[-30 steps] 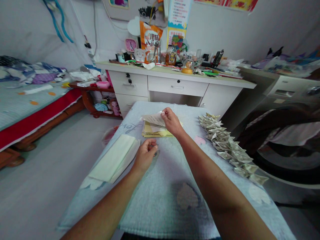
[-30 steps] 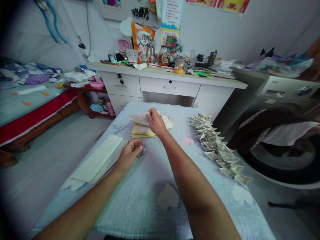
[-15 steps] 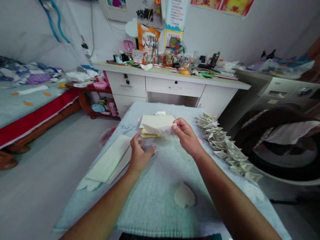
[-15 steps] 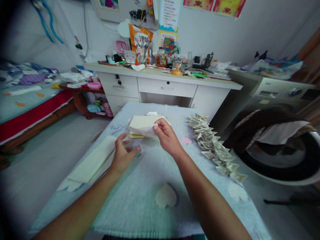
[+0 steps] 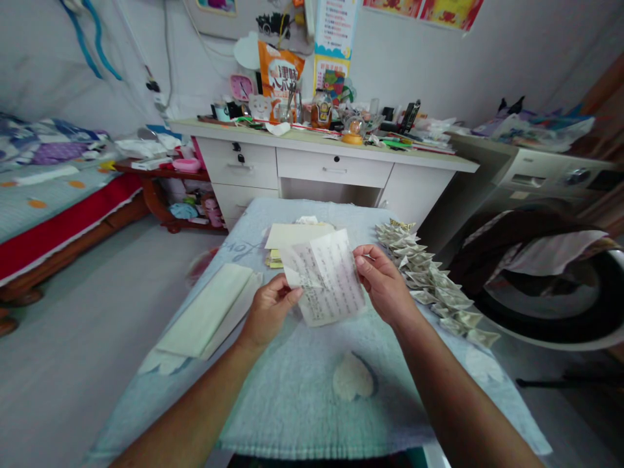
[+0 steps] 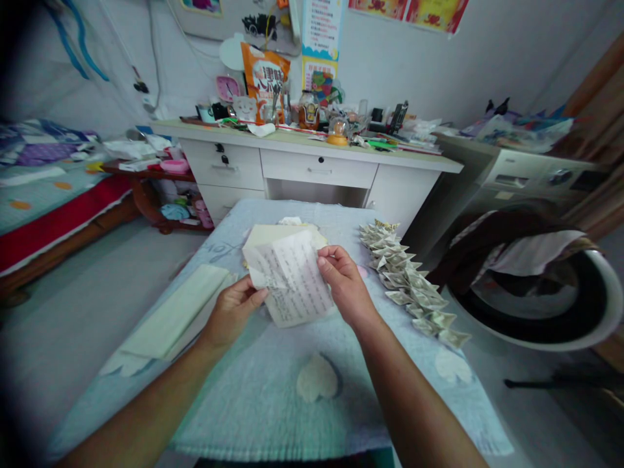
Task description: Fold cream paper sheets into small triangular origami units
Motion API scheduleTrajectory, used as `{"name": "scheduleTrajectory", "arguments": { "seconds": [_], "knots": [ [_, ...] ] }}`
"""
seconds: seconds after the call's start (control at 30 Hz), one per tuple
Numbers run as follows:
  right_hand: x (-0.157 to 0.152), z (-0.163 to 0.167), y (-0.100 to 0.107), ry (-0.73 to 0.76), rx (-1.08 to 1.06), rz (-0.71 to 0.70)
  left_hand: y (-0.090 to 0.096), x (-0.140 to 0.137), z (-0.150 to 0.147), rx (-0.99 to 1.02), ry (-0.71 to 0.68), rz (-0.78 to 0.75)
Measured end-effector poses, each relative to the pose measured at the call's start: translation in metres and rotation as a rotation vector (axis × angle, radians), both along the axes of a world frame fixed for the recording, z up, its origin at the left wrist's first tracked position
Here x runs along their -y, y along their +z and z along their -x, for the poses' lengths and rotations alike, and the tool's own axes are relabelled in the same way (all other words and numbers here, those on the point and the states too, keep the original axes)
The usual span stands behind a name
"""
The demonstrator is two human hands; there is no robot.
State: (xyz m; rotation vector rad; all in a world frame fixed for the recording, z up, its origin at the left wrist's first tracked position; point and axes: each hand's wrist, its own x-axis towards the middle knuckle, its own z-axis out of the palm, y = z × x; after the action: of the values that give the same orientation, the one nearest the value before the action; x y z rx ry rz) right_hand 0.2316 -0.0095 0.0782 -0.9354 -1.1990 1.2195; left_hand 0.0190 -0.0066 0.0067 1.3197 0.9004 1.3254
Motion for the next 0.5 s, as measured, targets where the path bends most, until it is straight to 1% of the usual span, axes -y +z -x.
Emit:
{"name": "scheduleTrajectory", "arguments": {
  "seconds": [0.1, 0.17, 0.23, 0.33, 0.4, 0.5],
  "knots": [
    [-0.002, -0.004, -0.015, 0.02, 0.082, 0.09, 0.002, 0.0, -0.002, 0.076, -0.004, 0.14],
    [-0.002, -0.005, -0.027, 0.013, 0.128, 0.102, 0.002, 0.0, -0.003, 0.091, -0.001, 0.182],
    [-0.003, -0.005, -0.038, -0.015, 0.165, 0.061, 0.001, 0.0, -0.003, 0.097, 0.005, 0.19],
    [-0.002, -0.005, -0.05, -0.014, 0.213, 0.009, 0.0, -0.001, -0.004, 0.072, 0.028, 0.18],
    [-0.002, -0.004, -0.055, -0.016, 0.207, -0.007, -0.001, 0.0, -0.004, 0.046, 0.044, 0.18],
    [-0.001, -0.004, -0.058, -0.023, 0.187, 0.006, -0.001, 0.0, -0.006, 0.047, 0.062, 0.191]
  ]
}}
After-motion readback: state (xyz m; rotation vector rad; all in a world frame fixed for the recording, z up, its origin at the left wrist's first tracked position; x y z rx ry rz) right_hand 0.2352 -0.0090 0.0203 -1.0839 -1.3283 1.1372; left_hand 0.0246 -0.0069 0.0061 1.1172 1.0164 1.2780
